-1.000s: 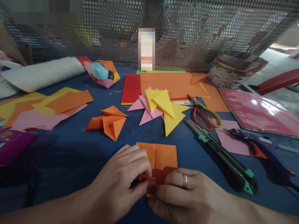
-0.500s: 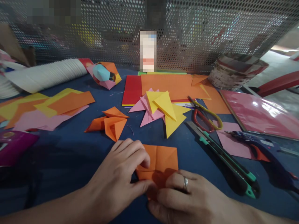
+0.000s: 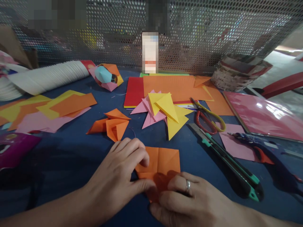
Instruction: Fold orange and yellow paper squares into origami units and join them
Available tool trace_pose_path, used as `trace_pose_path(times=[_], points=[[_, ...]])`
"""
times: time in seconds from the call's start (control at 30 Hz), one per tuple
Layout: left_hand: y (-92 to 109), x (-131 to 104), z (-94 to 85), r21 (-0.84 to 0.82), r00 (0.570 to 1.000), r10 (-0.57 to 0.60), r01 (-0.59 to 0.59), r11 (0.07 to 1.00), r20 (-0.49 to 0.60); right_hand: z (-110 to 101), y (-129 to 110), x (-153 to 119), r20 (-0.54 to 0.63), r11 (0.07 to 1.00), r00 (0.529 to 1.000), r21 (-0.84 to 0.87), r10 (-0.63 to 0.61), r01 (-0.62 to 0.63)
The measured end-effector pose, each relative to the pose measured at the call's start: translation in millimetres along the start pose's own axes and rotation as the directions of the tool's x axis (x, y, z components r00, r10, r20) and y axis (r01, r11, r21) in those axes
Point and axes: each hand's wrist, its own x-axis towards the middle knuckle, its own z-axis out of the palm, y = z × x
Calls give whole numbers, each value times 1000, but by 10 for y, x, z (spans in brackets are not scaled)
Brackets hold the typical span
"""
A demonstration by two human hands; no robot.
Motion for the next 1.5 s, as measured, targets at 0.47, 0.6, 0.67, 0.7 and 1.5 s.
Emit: trace_pose_path(times=[0.47,0.6,0.67,0.7,1.5], points=[[-187,-48,-123,141,995,-21,34,989,-98,-29,-1,5,-11,1000,1000,8,-10,10],[-140,-187,-74,287,967,206,-157,945,-150,-158,-17,63,91,1000,996,11,-8,7],[-100,-258,-35,299,906,416,-375,878,-84,-219,-23,78,140,1000,990,28,-6,2],[-81,-284,-20,273,866,498,-468,841,-50,-240,-24,76,162,999,987,51,-7,-1],[-9,-276,-99,87,796,602,-606,791,63,-209,25,93,211,770,819,279,534,-574]])
